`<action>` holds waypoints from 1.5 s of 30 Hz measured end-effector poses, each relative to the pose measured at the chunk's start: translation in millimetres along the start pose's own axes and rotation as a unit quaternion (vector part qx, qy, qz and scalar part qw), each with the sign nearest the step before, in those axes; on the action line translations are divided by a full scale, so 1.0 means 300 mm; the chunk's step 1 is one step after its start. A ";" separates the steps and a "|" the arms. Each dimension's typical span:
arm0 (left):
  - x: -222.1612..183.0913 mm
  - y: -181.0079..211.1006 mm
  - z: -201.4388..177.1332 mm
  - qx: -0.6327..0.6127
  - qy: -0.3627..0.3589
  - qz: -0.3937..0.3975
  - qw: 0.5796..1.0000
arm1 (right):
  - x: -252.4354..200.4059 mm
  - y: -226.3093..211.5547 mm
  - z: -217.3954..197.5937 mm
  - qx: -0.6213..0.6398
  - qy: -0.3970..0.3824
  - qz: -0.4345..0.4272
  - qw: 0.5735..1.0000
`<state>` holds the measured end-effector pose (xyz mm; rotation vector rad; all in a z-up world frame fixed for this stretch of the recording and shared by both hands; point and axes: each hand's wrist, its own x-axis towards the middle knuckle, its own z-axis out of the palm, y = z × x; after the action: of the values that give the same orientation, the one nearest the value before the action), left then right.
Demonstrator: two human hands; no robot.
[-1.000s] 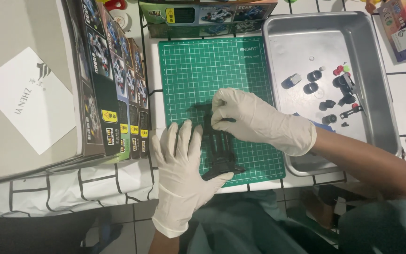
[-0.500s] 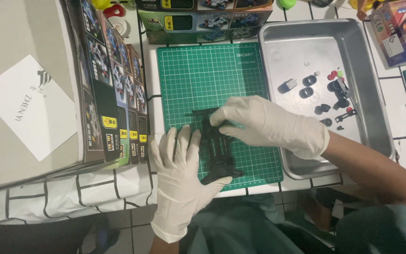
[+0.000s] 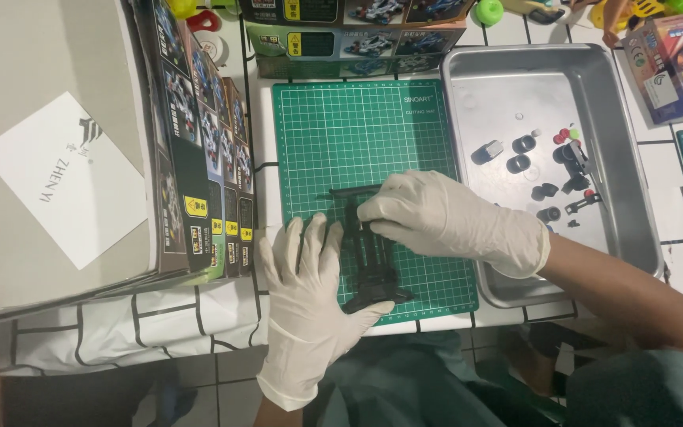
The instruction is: Unbox and assemble a toy car model kit on a cutting mat
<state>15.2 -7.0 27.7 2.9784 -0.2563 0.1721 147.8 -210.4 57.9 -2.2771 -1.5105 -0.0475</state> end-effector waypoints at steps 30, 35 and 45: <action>-0.007 0.012 0.014 0.031 0.058 0.012 0.998 | -0.147 0.066 -0.206 -0.004 0.025 0.108 0.994; -0.016 0.022 0.042 0.094 0.018 -0.010 0.995 | -0.237 0.075 -0.341 0.013 -0.046 0.299 0.953; -0.012 0.022 0.073 0.099 -0.025 -0.041 0.994 | -0.517 0.124 -0.479 0.043 -0.062 0.698 0.712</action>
<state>12.8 -16.4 6.6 3.1861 -0.1302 0.1214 144.2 -408.7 139.7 -2.7198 0.4890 0.5815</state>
